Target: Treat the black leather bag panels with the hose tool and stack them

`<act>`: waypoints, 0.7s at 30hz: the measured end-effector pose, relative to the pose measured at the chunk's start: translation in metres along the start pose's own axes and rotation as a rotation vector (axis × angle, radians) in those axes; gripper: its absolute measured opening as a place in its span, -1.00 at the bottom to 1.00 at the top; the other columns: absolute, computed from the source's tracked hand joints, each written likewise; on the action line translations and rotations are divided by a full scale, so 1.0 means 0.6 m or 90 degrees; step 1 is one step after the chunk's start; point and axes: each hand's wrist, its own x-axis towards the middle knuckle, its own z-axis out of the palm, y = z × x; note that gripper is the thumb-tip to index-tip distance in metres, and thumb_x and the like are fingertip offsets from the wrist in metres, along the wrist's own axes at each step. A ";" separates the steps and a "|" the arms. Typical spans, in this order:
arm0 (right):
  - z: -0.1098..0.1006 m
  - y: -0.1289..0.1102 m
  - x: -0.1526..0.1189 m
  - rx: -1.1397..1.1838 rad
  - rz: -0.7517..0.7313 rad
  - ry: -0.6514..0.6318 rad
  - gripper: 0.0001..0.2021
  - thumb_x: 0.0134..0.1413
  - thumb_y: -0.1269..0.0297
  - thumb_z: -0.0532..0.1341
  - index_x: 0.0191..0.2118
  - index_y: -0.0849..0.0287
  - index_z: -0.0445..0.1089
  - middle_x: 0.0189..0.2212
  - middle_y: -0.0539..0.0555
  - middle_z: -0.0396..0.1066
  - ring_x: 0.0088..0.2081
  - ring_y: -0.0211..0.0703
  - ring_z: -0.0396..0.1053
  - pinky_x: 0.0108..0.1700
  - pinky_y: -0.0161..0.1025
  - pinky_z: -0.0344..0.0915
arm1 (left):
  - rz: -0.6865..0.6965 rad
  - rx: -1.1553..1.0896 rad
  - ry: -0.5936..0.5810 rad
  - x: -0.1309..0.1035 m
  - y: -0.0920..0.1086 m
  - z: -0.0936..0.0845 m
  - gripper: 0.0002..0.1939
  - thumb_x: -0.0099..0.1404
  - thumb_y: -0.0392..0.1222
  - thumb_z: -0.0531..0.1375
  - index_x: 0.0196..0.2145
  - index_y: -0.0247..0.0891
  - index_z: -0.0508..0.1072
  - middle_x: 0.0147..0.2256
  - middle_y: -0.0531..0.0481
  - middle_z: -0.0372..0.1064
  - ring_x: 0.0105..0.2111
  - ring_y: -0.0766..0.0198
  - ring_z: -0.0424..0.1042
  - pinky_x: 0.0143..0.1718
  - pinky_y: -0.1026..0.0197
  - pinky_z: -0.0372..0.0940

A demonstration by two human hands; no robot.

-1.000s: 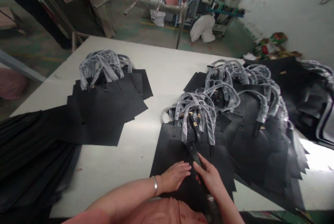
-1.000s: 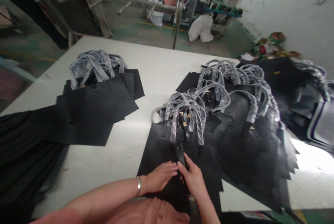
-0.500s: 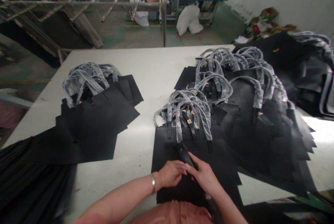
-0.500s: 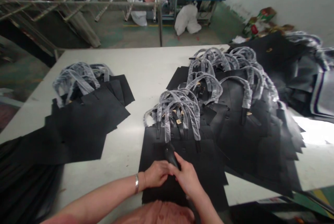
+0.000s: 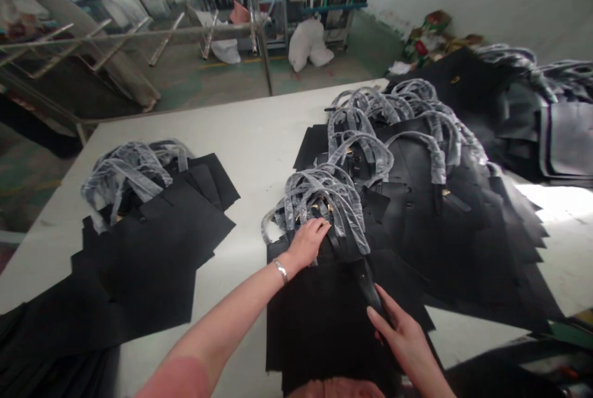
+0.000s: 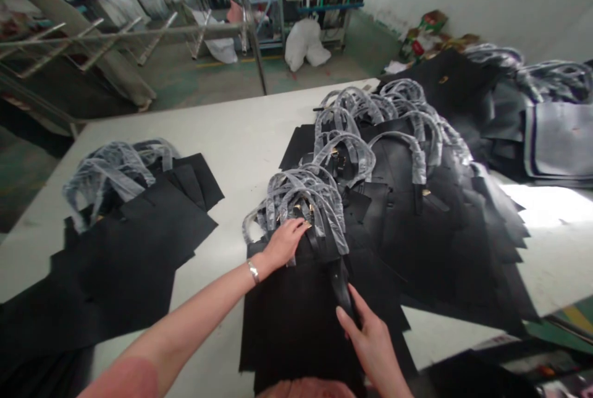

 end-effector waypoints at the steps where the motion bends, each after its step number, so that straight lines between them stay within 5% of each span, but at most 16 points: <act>1: 0.004 0.004 -0.003 0.002 0.003 0.001 -0.29 -0.04 -0.07 0.26 0.23 0.13 0.29 -0.47 -0.01 0.55 -0.54 -0.10 0.42 -0.43 -0.21 0.40 | 0.027 0.047 -0.025 0.022 -0.011 -0.002 -0.65 0.34 -0.45 0.02 0.04 -0.28 0.35 0.12 -0.24 0.22 0.14 0.08 0.19 0.18 -0.05 0.11; 8: 0.002 0.013 -0.014 0.002 -0.057 0.013 -0.34 -0.04 -0.05 0.27 0.19 0.10 0.34 -0.31 0.04 0.59 -0.39 -0.03 0.50 -0.32 -0.20 0.43 | 0.186 0.177 -0.166 0.099 -0.038 -0.020 -0.85 0.37 -0.38 0.05 -0.18 -0.26 0.39 -0.03 -0.14 0.31 0.06 0.13 0.25 0.25 -0.11 -0.09; 13: -0.011 0.007 -0.023 0.001 -0.072 0.053 -0.38 -0.02 -0.01 0.25 0.19 0.07 0.34 -0.37 0.01 0.59 -0.36 -0.01 0.51 -0.31 -0.19 0.44 | 0.213 0.109 -0.272 0.113 -0.020 -0.075 -0.90 0.32 -0.37 0.08 -0.29 -0.23 0.36 -0.28 -0.02 0.39 -0.17 0.20 0.37 0.20 0.00 0.00; 17: -0.019 0.006 -0.033 0.005 -0.083 0.075 -0.38 -0.01 0.02 0.24 0.20 0.05 0.33 -0.36 0.02 0.58 -0.31 0.01 0.52 -0.28 -0.17 0.44 | 0.094 0.066 -0.317 0.082 0.005 -0.120 -0.93 0.26 -0.32 0.14 -0.28 -0.20 0.36 -0.32 -0.03 0.43 -0.26 0.16 0.42 -0.11 0.19 0.22; 21: -0.021 0.017 -0.042 0.006 -0.098 0.078 -0.39 -0.03 0.04 0.26 0.18 0.03 0.35 -0.34 0.02 0.58 -0.31 0.00 0.51 -0.29 -0.18 0.43 | -0.084 0.000 -0.259 0.006 0.021 -0.113 -0.58 0.13 -0.22 0.27 -0.03 -0.17 0.35 -0.29 -0.04 0.46 -0.26 0.08 0.45 -0.25 0.21 0.21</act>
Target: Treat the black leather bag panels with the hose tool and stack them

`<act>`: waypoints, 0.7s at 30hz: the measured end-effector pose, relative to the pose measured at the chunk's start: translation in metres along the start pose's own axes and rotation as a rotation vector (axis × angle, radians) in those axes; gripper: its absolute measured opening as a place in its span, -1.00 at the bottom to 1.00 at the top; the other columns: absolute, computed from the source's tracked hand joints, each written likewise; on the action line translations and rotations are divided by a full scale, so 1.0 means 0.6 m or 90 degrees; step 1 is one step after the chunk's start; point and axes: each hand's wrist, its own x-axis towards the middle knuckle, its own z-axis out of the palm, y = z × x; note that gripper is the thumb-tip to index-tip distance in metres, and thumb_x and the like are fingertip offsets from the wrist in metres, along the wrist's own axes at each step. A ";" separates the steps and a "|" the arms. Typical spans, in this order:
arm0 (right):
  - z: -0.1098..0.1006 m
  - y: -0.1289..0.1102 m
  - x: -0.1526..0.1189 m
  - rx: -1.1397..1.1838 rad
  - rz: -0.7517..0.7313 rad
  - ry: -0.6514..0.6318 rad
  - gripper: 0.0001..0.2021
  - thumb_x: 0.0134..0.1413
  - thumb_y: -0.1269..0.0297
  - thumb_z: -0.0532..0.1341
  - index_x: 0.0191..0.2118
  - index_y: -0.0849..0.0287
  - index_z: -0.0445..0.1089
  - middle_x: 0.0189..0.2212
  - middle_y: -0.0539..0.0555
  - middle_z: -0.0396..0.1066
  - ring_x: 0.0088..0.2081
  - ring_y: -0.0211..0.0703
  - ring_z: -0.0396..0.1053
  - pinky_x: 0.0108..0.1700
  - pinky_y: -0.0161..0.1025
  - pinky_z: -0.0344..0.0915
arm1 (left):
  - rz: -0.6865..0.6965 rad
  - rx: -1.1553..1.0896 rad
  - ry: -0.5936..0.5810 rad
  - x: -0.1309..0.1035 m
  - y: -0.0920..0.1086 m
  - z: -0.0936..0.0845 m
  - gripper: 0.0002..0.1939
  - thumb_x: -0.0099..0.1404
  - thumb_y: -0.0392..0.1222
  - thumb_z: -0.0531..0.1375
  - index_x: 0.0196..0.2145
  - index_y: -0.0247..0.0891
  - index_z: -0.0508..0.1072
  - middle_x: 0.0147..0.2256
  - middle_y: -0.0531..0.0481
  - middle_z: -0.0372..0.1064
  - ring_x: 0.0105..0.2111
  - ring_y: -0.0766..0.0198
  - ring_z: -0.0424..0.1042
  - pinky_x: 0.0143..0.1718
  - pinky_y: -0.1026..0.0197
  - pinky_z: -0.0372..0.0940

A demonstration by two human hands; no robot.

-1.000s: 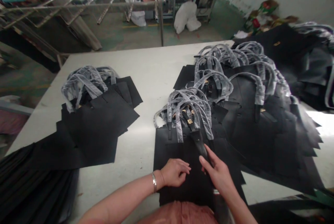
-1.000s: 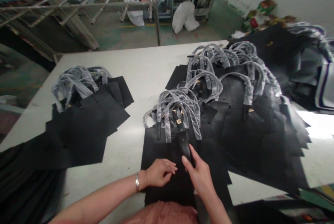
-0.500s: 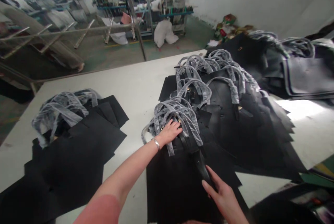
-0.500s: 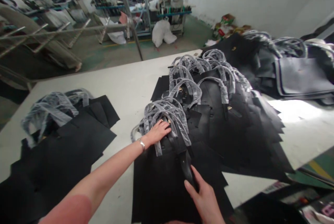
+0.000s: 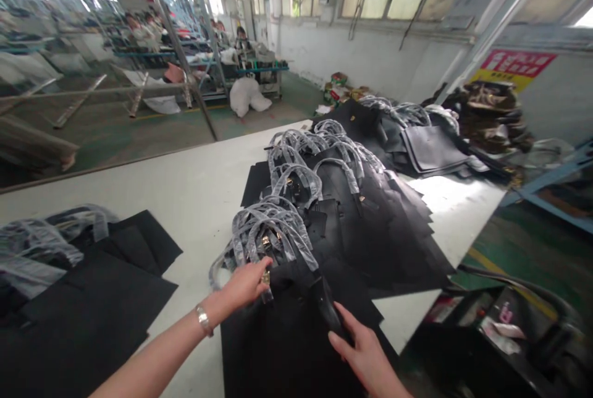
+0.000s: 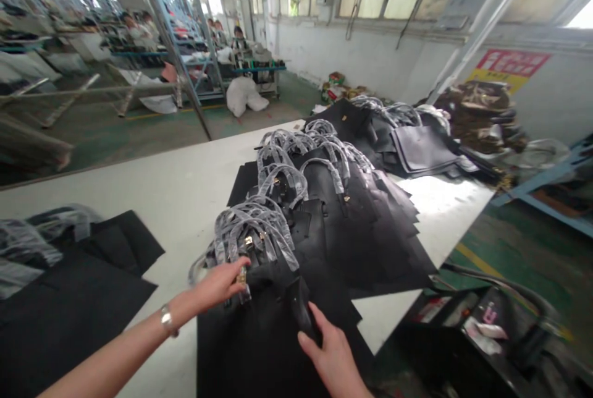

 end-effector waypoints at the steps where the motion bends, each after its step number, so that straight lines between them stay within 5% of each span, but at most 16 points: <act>1: 0.000 0.003 -0.003 0.002 -0.005 -0.005 -0.40 -0.03 0.04 0.26 0.18 0.03 0.35 -0.34 0.02 0.58 -0.33 -0.01 0.51 -0.31 -0.19 0.43 | -0.021 -0.056 0.012 -0.016 0.000 0.018 -0.56 0.14 -0.17 0.27 0.00 -0.17 0.35 -0.30 -0.03 0.46 -0.27 0.09 0.45 -0.27 0.22 0.21; 7: -0.012 0.000 -0.028 0.012 -0.004 -0.102 -0.37 0.04 0.03 0.22 0.24 0.11 0.27 -0.41 -0.01 0.53 -0.54 -0.19 0.40 -0.41 -0.23 0.39 | -0.209 -0.595 -0.029 -0.102 0.034 0.144 -0.47 0.21 0.10 0.18 0.00 -0.35 0.32 -0.57 0.12 0.32 -0.67 0.37 0.22 -0.57 0.31 0.09; 10: -0.019 -0.008 -0.037 0.034 0.012 -0.173 -0.34 0.06 0.02 0.22 0.27 0.11 0.21 -0.39 -0.02 0.51 -0.56 -0.24 0.37 -0.45 -0.26 0.36 | -0.235 -0.805 -0.003 -0.130 0.066 0.185 -0.49 0.14 0.07 0.25 -0.10 -0.39 0.34 -0.47 0.02 0.39 -0.64 0.43 0.24 -0.55 0.33 0.13; 15: -0.023 -0.022 -0.049 0.083 0.055 -0.290 -0.32 0.04 0.05 0.24 0.28 0.13 0.17 -0.45 -0.05 0.46 -0.60 -0.28 0.33 -0.57 -0.33 0.25 | -0.217 -0.933 0.063 -0.149 0.106 0.212 -0.64 0.12 0.00 0.27 -0.27 -0.36 0.38 -0.25 -0.13 0.44 -0.52 0.46 0.29 -0.52 0.37 0.14; 21: -0.023 -0.050 -0.057 0.139 0.071 -0.340 -0.32 0.06 0.10 0.25 0.28 0.15 0.14 -0.49 -0.09 0.39 -0.61 -0.34 0.30 -0.58 -0.37 0.22 | -0.180 -0.961 0.123 -0.157 0.121 0.222 -0.53 0.26 0.19 0.14 -0.27 -0.36 0.37 -0.37 -0.07 0.40 -0.62 0.47 0.19 -0.64 0.38 -0.06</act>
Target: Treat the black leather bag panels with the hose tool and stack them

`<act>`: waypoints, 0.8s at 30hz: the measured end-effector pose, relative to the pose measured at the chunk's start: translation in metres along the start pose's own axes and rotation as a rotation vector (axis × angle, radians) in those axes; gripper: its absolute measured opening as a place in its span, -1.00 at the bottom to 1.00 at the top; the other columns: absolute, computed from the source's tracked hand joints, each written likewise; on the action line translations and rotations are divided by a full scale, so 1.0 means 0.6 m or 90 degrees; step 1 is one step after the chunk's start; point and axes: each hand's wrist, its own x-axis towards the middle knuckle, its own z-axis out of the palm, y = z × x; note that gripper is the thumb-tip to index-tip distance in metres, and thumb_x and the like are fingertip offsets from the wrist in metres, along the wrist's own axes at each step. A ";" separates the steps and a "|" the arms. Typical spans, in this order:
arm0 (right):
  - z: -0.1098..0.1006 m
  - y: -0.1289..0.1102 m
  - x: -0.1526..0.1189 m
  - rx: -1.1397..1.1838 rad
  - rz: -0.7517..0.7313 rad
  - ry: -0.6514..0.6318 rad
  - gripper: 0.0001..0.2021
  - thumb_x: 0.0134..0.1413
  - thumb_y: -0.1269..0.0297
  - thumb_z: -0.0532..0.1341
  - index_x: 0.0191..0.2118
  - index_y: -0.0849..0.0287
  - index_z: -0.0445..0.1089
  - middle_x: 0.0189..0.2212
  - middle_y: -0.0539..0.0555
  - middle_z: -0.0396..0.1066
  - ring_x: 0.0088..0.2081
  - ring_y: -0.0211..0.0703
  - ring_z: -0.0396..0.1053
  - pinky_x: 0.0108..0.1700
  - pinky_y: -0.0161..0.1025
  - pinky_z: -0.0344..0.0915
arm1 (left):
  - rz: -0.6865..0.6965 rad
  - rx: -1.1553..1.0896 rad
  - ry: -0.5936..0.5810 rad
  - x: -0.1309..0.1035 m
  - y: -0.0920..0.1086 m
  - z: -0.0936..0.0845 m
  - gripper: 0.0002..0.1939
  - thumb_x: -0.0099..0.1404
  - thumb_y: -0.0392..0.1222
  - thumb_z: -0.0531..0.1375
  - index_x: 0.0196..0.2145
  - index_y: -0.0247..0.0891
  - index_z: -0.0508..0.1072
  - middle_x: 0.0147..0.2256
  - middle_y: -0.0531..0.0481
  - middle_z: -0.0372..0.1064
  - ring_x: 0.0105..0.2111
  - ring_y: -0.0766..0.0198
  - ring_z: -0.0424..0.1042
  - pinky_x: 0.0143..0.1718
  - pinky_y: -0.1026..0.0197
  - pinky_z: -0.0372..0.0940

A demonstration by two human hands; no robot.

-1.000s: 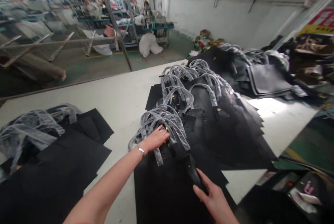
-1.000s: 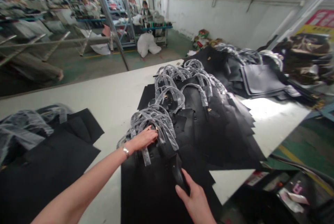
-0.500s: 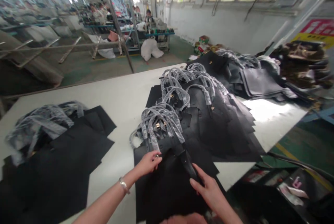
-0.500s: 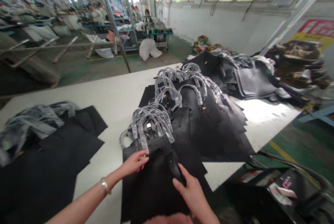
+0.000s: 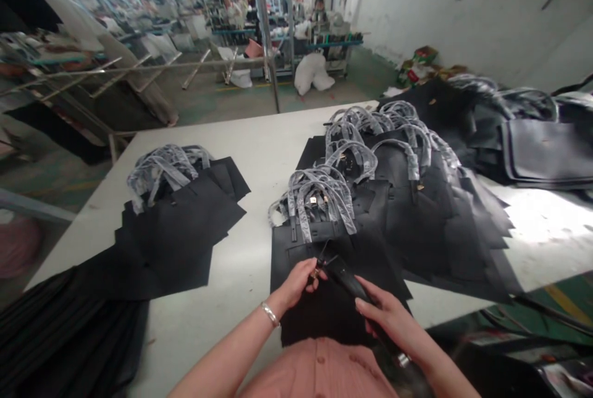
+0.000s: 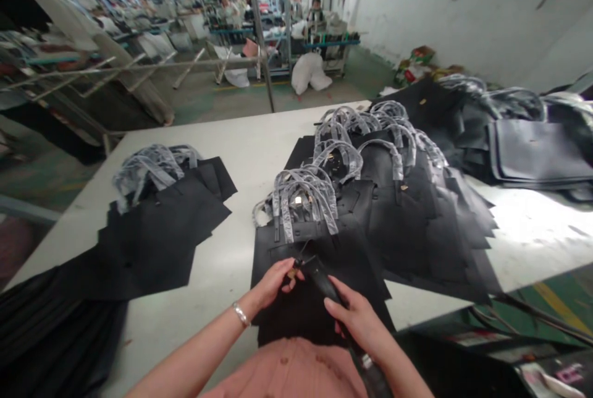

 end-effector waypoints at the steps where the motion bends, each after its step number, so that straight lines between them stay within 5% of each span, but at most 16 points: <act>1: 0.001 -0.005 0.001 0.014 0.003 -0.012 -0.32 0.06 0.10 0.25 0.28 0.15 0.13 -0.47 -0.09 0.38 -0.61 -0.35 0.31 -0.59 -0.38 0.22 | 0.011 0.004 0.013 -0.002 -0.002 0.002 -0.49 0.27 0.24 0.09 -0.30 -0.36 0.37 -0.40 -0.06 0.39 -0.64 0.47 0.17 -0.65 0.37 -0.07; 7: 0.000 -0.025 0.014 0.079 -0.008 -0.053 -0.36 0.07 0.10 0.26 0.24 0.18 0.18 -0.44 -0.06 0.40 -0.62 -0.35 0.34 -0.61 -0.39 0.25 | -0.015 -0.045 0.016 -0.011 -0.013 0.016 -0.44 0.23 0.31 0.10 -0.43 -0.34 0.34 -0.56 0.08 0.24 -0.70 0.50 0.01 -0.66 0.34 -0.15; 14: 0.001 -0.020 -0.001 0.091 0.012 -0.055 -0.39 0.07 0.13 0.27 0.23 0.16 0.20 -0.44 -0.05 0.42 -0.64 -0.36 0.35 -0.62 -0.41 0.24 | -0.131 -0.195 0.074 -0.006 -0.026 0.025 -0.61 0.19 0.08 0.20 -0.44 -0.38 0.36 -0.51 0.03 0.24 -0.65 0.48 0.07 -0.61 0.34 -0.11; 18: -0.008 -0.013 -0.006 0.083 -0.012 0.038 -0.37 0.07 0.10 0.27 0.24 0.16 0.18 -0.43 -0.05 0.42 -0.63 -0.36 0.35 -0.61 -0.40 0.24 | -0.052 -0.205 0.103 -0.003 -0.025 0.052 -0.72 0.04 -0.09 0.33 -0.42 -0.34 0.38 -0.50 0.09 0.22 -0.57 0.44 0.17 -0.51 0.33 0.07; 24: -0.015 0.006 -0.019 0.066 0.034 -0.002 -0.34 0.08 0.10 0.26 0.27 0.15 0.13 -0.41 -0.02 0.44 -0.62 -0.36 0.35 -0.60 -0.40 0.23 | 0.109 -0.093 0.152 -0.003 -0.022 0.079 -0.79 -0.01 -0.20 0.35 -0.39 -0.36 0.50 -0.48 0.04 0.34 -0.48 0.38 0.22 -0.44 0.31 0.07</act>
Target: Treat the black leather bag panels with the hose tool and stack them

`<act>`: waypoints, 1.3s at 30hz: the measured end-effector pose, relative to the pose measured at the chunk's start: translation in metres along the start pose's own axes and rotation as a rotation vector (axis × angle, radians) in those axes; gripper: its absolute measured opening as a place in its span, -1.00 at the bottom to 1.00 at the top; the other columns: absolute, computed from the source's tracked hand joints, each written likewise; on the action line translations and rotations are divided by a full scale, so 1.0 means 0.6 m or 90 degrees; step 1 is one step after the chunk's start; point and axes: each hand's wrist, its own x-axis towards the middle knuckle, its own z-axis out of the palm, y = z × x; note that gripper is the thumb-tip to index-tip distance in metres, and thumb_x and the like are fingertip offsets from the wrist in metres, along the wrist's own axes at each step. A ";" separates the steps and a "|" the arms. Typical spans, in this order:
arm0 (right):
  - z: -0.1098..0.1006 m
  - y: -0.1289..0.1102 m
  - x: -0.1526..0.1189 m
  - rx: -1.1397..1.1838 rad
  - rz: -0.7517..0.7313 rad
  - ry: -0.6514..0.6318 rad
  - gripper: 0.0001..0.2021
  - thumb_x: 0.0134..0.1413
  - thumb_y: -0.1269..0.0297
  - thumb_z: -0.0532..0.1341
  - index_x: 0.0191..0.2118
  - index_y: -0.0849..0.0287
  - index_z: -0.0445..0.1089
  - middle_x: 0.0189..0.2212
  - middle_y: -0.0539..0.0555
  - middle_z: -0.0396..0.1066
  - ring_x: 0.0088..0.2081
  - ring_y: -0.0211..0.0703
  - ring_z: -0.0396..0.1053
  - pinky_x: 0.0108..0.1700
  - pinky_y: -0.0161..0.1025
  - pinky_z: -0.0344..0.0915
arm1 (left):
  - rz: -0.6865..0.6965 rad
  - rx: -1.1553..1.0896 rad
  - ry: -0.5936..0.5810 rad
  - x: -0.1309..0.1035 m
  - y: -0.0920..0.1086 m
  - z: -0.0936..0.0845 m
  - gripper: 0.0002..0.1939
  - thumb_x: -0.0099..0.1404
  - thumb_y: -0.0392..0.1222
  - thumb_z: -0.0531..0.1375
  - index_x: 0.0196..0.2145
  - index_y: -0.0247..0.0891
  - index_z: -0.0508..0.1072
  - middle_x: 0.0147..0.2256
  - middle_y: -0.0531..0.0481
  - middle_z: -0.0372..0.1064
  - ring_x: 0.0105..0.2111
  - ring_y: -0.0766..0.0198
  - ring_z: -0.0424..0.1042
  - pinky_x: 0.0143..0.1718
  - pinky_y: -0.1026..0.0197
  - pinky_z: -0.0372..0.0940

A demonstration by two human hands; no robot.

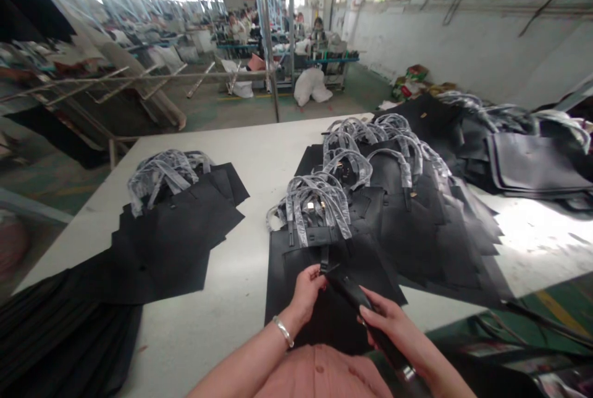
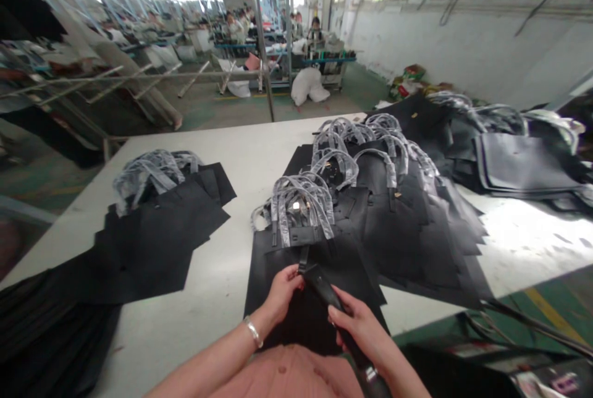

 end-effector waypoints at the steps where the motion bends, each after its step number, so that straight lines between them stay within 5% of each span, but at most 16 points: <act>1: 0.003 0.001 0.001 0.003 0.003 -0.003 -0.35 0.08 0.10 0.26 0.26 0.15 0.14 -0.41 -0.03 0.43 -0.63 -0.36 0.35 -0.60 -0.40 0.23 | 0.018 0.027 -0.005 0.000 -0.001 -0.001 -0.79 0.01 -0.19 0.34 -0.38 -0.36 0.52 -0.47 0.04 0.36 -0.48 0.38 0.21 -0.44 0.31 0.05; 11: 0.018 -0.018 0.015 0.002 0.009 -0.026 -0.32 0.00 0.03 0.30 0.24 0.11 0.20 -0.43 -0.01 0.43 -0.62 -0.30 0.37 -0.62 -0.37 0.25 | -0.002 0.022 -0.015 -0.001 -0.013 -0.016 -0.78 0.01 -0.24 0.32 -0.34 -0.37 0.55 -0.47 0.01 0.38 -0.50 0.38 0.21 -0.43 0.31 0.06; 16: 0.002 -0.021 0.025 0.046 -0.048 0.063 -0.31 -0.02 0.04 0.32 0.22 0.15 0.22 -0.46 -0.03 0.42 -0.61 -0.29 0.36 -0.59 -0.35 0.29 | -0.017 -0.051 -0.009 -0.003 -0.013 -0.010 -0.73 0.02 -0.17 0.36 -0.31 -0.38 0.53 -0.47 0.01 0.35 -0.49 0.38 0.24 -0.41 0.29 0.12; 21: -0.001 -0.008 0.024 0.016 0.032 -0.008 -0.31 -0.02 0.03 0.31 0.24 0.12 0.20 -0.44 0.00 0.45 -0.63 -0.28 0.38 -0.64 -0.36 0.27 | -0.010 0.014 -0.001 0.001 -0.014 -0.013 -0.78 0.02 -0.23 0.32 -0.33 -0.39 0.54 -0.49 0.03 0.34 -0.51 0.40 0.20 -0.45 0.32 0.07; 27: 0.018 -0.020 0.056 -0.001 -0.046 0.035 -0.32 0.02 0.06 0.28 0.25 0.16 0.17 -0.45 -0.05 0.37 -0.61 -0.32 0.33 -0.60 -0.36 0.27 | -0.004 0.128 0.021 0.020 -0.049 -0.028 -0.75 0.08 -0.18 0.27 -0.30 -0.39 0.51 -0.43 -0.05 0.40 -0.46 0.33 0.32 -0.39 0.28 0.21; 32: 0.041 -0.032 0.096 -0.156 -0.041 0.003 -0.35 0.07 0.08 0.17 0.27 0.22 0.14 -0.41 -0.01 0.40 -0.63 -0.31 0.32 -0.61 -0.33 0.25 | 0.034 0.241 0.147 0.032 -0.077 -0.060 -0.72 0.10 -0.26 0.24 -0.18 -0.32 0.45 -0.32 -0.06 0.39 -0.37 0.28 0.37 -0.40 0.29 0.27; 39: 0.108 -0.046 0.169 -0.330 -0.049 0.030 -0.37 0.04 0.17 0.19 0.22 0.35 0.26 -0.50 0.05 0.48 -0.68 -0.26 0.32 -0.57 -0.30 0.24 | 0.050 0.334 0.186 0.038 -0.088 -0.079 -0.88 0.07 -0.34 0.22 -0.37 -0.30 0.37 -0.41 0.03 0.30 -0.45 0.30 0.32 -0.56 0.35 0.21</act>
